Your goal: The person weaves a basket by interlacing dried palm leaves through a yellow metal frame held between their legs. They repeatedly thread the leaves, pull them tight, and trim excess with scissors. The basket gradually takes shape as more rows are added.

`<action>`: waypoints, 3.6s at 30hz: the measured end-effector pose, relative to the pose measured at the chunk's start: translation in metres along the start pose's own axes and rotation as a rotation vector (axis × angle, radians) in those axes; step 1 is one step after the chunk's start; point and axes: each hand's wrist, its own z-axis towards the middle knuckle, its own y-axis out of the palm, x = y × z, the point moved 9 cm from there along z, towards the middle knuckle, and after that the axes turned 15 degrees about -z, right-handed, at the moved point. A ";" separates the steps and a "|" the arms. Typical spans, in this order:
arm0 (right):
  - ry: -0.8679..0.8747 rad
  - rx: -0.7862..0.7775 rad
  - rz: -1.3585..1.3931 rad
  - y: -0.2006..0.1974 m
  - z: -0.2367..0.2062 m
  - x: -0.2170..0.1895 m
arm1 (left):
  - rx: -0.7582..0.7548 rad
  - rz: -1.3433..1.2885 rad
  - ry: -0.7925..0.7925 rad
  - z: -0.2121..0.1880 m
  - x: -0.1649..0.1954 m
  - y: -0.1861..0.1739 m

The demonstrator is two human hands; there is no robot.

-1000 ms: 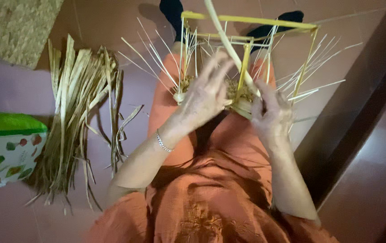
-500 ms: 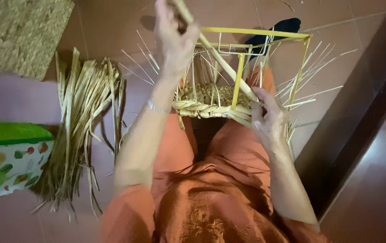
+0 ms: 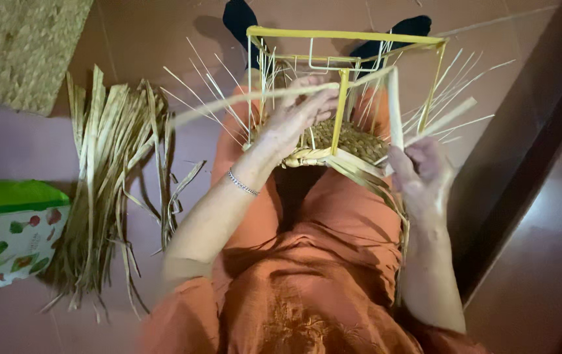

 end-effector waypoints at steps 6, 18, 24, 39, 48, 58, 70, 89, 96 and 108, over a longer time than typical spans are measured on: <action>-0.069 0.140 0.472 -0.010 -0.005 0.001 | 0.064 -0.302 0.186 0.009 0.045 -0.019; 0.033 -0.332 0.642 0.035 -0.058 0.030 | -0.060 0.298 -0.069 -0.019 0.020 0.018; -0.047 -0.019 0.394 -0.011 -0.036 0.043 | -0.027 1.165 0.841 -0.116 0.071 0.026; -0.694 -0.010 -0.237 0.004 -0.104 -0.037 | -0.242 1.504 0.980 -0.128 0.014 0.052; -0.113 -0.389 0.351 -0.034 -0.122 0.077 | -0.219 1.505 1.072 -0.123 0.021 0.050; -0.376 0.042 0.538 -0.116 -0.107 0.088 | -0.305 1.500 0.965 -0.122 0.036 0.067; -0.573 -0.053 -0.553 0.013 -0.083 -0.015 | -0.533 1.408 0.311 -0.032 -0.028 0.113; -0.514 0.018 -0.501 -0.015 -0.093 -0.084 | -0.710 1.136 0.217 -0.081 0.007 0.079; -0.489 -0.515 0.243 0.010 -0.079 -0.077 | -0.617 1.119 0.564 -0.086 0.013 0.079; -0.620 0.029 -0.386 0.032 -0.057 -0.075 | -0.456 0.977 0.389 -0.078 0.008 0.059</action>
